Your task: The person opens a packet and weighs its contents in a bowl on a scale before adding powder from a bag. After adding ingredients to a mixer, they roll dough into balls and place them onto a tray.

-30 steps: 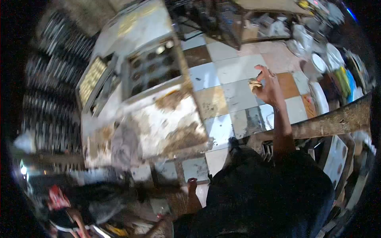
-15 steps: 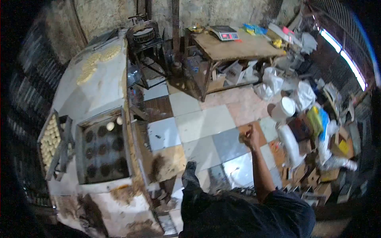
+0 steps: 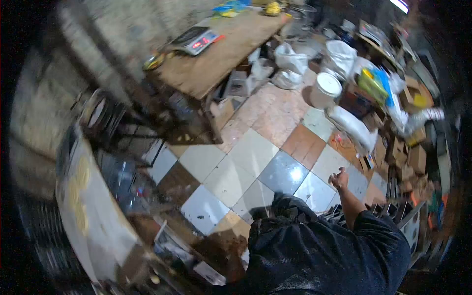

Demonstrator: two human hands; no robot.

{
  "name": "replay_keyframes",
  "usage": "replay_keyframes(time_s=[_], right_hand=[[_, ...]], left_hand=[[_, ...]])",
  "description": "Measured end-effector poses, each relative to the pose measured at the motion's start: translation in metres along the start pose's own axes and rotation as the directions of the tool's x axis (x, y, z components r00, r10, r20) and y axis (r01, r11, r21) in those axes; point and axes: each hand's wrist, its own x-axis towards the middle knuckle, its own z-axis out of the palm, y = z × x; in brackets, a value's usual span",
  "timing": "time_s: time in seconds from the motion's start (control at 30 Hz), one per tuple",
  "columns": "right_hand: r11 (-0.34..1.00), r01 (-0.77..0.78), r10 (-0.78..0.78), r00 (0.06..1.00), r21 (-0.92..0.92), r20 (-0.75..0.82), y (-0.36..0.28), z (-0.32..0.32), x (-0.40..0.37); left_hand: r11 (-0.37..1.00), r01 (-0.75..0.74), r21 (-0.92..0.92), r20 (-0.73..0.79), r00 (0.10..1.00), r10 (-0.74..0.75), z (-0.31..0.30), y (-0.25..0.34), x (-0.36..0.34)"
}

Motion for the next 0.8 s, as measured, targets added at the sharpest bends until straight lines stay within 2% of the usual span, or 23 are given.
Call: replay_keyframes(time_s=[0.03, 0.07, 0.1, 0.13, 0.17, 0.23, 0.27, 0.3, 0.33, 0.37, 0.4, 0.43, 0.47, 0.5, 0.53, 0.57, 0.6, 0.63, 0.67, 0.7, 0.77, 0.8], right_hand=[[0.997, -0.031, 0.027, 0.998, -0.072, -0.056, 0.017, -0.001, 0.001], [0.987, -0.061, 0.046, 0.993, -0.146, -0.106, 0.033, -0.002, 0.006], [0.985, -0.100, 0.084, 0.989, -0.140, -0.118, 0.048, -0.004, 0.010], [0.966, -0.191, 0.169, 0.976, -0.173, -0.134, 0.059, -0.006, 0.014], [0.940, -0.274, 0.248, 0.958, -0.202, -0.144, 0.065, -0.004, 0.018], [0.891, -0.448, 0.442, 0.893, -0.074, -0.088, 0.056, -0.012, 0.028], [0.816, -0.553, 0.571, 0.817, 0.168, -0.086, 0.176, 0.040, 0.051], [0.685, -0.607, 0.687, 0.722, 0.402, -0.081, 0.286, 0.088, 0.075], [0.751, -0.601, 0.651, 0.744, 0.273, -0.152, 0.257, 0.079, 0.090], [0.794, -0.593, 0.607, 0.764, 0.135, -0.216, 0.225, 0.068, 0.097], [0.768, -0.528, 0.628, 0.733, 0.362, -0.262, 0.263, 0.097, 0.120], [0.764, -0.580, 0.642, 0.725, 0.282, -0.247, 0.192, 0.069, 0.147], [0.754, -0.627, 0.657, 0.717, 0.197, -0.232, 0.120, 0.042, 0.174], [0.738, -0.665, 0.671, 0.709, 0.110, -0.217, 0.012, -0.001, 0.201], [0.841, -0.541, 0.514, 0.815, -0.034, -0.266, 0.011, 0.001, 0.230], [0.841, -0.540, 0.513, 0.811, -0.024, -0.281, -0.001, -0.003, 0.264], [0.886, -0.456, 0.457, 0.834, 0.082, -0.308, -0.017, -0.008, 0.303], [0.919, -0.352, 0.394, 0.851, 0.181, -0.347, -0.028, -0.017, 0.347], [0.959, -0.265, 0.281, 0.838, 0.103, -0.467, -0.032, -0.018, 0.387], [0.963, -0.248, 0.266, 0.828, 0.102, -0.493, -0.037, -0.022, 0.422], [0.952, -0.299, 0.205, 0.793, -0.072, -0.574, -0.049, -0.028, 0.498], [0.923, -0.385, 0.345, 0.813, 0.013, -0.469, -0.076, -0.043, 0.529]], left_hand=[[0.968, -0.129, 0.217, 0.054, 0.991, 0.120, -0.047, 0.001, 0.045], [0.785, -0.375, 0.492, 0.273, 0.923, 0.270, -0.101, 0.006, 0.094], [0.969, 0.012, 0.246, -0.168, 0.985, 0.031, -0.122, 0.013, 0.125], [0.894, 0.164, -0.416, -0.238, 0.930, -0.281, -0.174, 0.043, 0.143], [0.928, 0.321, -0.186, -0.185, 0.917, -0.354, -0.228, 0.074, 0.175], [0.921, 0.168, -0.352, -0.449, 0.833, -0.324, -0.292, 0.105, 0.256], [0.929, 0.162, -0.334, -0.455, 0.835, -0.309, -0.314, 0.144, 0.273], [0.939, 0.093, -0.332, -0.558, 0.783, -0.275, -0.338, 0.200, 0.287], [0.944, 0.018, -0.329, -0.653, 0.718, -0.241, -0.356, 0.248, 0.309], [0.925, -0.111, -0.363, -0.610, 0.779, -0.145, -0.359, 0.269, 0.340], [0.868, -0.206, -0.452, -0.568, 0.817, -0.102, -0.348, 0.282, 0.381], [0.797, -0.283, -0.534, -0.525, 0.849, -0.051, -0.336, 0.295, 0.420], [0.865, -0.193, -0.463, -0.429, 0.903, -0.028, -0.327, 0.319, 0.447], [0.919, -0.108, -0.378, -0.328, 0.944, -0.024, -0.307, 0.346, 0.467], [0.992, -0.034, -0.118, -0.179, 0.984, 0.012, -0.314, 0.417, 0.446], [0.997, -0.019, 0.071, -0.046, 0.999, 0.022, -0.293, 0.431, 0.473], [0.967, -0.034, 0.252, 0.081, 0.997, 0.014, -0.274, 0.438, 0.507], [0.961, -0.126, 0.246, 0.185, 0.979, 0.081, -0.264, 0.451, 0.523], [0.976, -0.158, 0.148, 0.262, 0.958, 0.116, -0.260, 0.469, 0.536], [0.987, -0.153, 0.055, 0.331, 0.935, 0.126, -0.259, 0.489, 0.553], [0.990, -0.081, -0.112, 0.442, 0.889, 0.123, -0.265, 0.531, 0.594], [0.979, -0.033, -0.200, 0.477, 0.870, 0.126, -0.271, 0.552, 0.614]])
